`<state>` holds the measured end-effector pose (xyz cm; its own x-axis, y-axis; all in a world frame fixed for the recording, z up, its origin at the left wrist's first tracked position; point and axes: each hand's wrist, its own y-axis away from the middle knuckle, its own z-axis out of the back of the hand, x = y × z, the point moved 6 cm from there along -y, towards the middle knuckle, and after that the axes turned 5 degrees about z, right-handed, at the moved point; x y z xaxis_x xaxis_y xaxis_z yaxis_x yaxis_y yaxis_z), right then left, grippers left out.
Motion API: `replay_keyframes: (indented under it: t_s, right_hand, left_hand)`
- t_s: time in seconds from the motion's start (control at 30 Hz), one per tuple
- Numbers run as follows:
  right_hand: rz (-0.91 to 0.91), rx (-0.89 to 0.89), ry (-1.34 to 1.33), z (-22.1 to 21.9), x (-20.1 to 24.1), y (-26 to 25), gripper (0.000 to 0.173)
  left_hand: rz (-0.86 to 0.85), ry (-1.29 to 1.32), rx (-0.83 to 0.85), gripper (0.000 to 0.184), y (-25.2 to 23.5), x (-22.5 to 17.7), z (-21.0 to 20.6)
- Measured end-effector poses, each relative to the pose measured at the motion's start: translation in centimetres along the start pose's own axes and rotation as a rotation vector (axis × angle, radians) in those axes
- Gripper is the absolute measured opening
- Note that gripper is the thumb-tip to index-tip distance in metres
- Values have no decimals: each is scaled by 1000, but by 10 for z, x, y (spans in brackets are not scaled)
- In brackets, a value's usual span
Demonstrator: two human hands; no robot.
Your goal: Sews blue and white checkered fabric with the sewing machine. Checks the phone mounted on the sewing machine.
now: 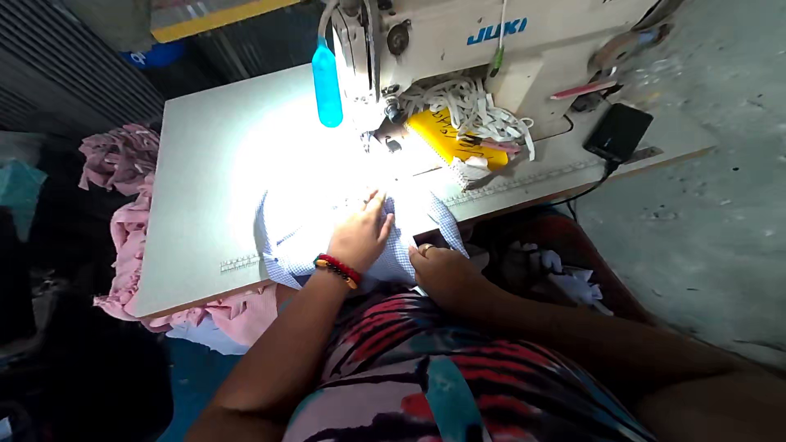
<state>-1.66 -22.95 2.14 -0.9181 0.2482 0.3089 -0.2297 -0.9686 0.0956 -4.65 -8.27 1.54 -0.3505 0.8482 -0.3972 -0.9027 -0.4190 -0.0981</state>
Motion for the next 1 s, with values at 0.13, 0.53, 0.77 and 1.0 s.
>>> replay_keyframes:
  t_s: [0.13,0.53,0.77,1.0]
  right_hand:
    - [72,-188,72,1,-1,1,25]
    - [85,-233,93,10,-11,-41,19]
    - [38,-167,154,15,-15,-66,15]
    - [-32,-48,107,20,-22,-92,10]
  left_hand:
    - [3,-19,100,52,-7,3,-14]
    - [-34,-55,62,51,-41,30,-6]
    - [-39,-42,131,55,-70,51,-8]
    - [-197,-82,110,49,-83,55,-6]
